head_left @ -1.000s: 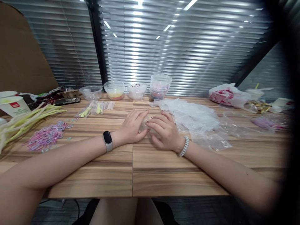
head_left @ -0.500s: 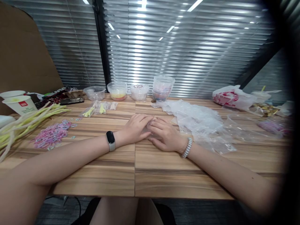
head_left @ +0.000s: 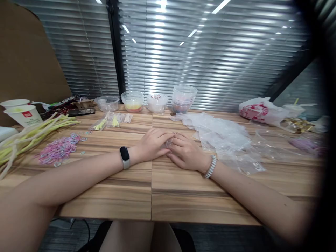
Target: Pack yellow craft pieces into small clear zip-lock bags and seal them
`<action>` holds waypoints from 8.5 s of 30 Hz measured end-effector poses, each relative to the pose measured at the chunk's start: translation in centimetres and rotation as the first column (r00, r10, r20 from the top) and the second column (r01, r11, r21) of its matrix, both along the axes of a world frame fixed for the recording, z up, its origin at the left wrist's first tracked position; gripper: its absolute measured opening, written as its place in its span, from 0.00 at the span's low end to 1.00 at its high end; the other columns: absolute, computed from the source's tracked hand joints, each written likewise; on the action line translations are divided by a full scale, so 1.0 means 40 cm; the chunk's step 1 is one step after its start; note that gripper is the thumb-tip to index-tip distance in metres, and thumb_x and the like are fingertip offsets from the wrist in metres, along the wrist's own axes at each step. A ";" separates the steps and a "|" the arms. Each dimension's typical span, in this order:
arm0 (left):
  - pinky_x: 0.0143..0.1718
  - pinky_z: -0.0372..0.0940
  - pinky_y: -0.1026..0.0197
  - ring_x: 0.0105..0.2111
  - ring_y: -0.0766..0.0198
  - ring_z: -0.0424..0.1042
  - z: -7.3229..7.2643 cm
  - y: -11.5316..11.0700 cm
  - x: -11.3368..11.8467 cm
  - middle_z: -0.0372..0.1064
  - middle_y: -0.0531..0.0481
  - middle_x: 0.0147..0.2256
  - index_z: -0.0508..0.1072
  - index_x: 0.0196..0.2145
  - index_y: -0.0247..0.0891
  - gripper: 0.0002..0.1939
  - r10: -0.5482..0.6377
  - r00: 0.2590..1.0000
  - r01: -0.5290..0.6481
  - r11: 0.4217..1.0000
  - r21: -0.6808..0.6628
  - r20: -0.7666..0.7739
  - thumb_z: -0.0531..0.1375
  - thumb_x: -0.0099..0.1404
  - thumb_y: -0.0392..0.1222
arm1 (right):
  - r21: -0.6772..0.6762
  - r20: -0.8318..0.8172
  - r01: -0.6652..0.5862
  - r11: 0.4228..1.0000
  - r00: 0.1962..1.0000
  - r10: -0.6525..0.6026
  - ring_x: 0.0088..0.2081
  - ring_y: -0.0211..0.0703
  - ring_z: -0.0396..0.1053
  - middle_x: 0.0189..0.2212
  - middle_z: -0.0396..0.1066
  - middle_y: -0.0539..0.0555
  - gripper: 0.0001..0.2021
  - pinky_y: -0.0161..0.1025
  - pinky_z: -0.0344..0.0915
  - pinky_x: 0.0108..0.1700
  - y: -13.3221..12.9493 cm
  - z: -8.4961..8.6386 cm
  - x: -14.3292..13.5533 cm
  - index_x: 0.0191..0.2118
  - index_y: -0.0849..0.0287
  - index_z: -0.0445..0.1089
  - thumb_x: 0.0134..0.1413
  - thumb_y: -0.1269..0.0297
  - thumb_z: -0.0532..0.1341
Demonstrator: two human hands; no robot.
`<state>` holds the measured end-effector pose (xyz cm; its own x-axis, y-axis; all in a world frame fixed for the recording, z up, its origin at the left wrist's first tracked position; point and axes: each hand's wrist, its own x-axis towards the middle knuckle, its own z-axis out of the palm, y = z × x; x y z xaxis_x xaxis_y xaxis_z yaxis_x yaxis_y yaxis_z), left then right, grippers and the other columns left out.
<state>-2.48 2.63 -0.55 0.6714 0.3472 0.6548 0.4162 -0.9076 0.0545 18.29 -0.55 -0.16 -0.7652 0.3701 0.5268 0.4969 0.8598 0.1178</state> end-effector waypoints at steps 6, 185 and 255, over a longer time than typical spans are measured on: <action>0.49 0.59 0.53 0.48 0.58 0.66 -0.009 0.004 0.000 0.68 0.45 0.47 0.66 0.54 0.36 0.23 0.024 1.000 -0.025 0.999 0.043 0.012 0.60 0.64 0.47 | -0.044 0.015 0.017 0.999 1.000 -0.017 0.45 0.48 0.63 0.42 0.66 0.59 0.11 0.48 0.63 0.48 -0.002 -0.004 0.000 0.46 0.62 0.67 0.59 0.66 0.55; 0.50 0.59 0.48 0.45 0.52 0.64 0.006 0.013 -0.008 0.66 0.40 0.45 0.64 0.48 0.33 0.18 -0.050 0.998 0.039 0.976 -0.215 -0.045 0.53 0.67 0.49 | 0.071 -0.140 0.021 0.997 0.990 -0.010 0.63 0.50 0.52 0.63 0.51 0.63 0.32 0.51 0.57 0.61 0.001 -0.004 0.002 0.66 0.65 0.49 0.55 0.70 0.56; 0.55 0.58 0.51 0.54 0.54 0.63 0.040 -0.005 -0.001 0.60 0.42 0.57 0.58 0.61 0.39 0.28 -0.239 0.970 0.209 0.911 -0.357 -0.042 0.55 0.67 0.51 | -0.322 -0.331 -0.174 0.930 0.942 0.062 0.61 0.50 0.57 0.59 0.59 0.59 0.24 0.52 0.57 0.62 0.019 -0.005 0.034 0.61 0.55 0.63 0.59 0.60 0.60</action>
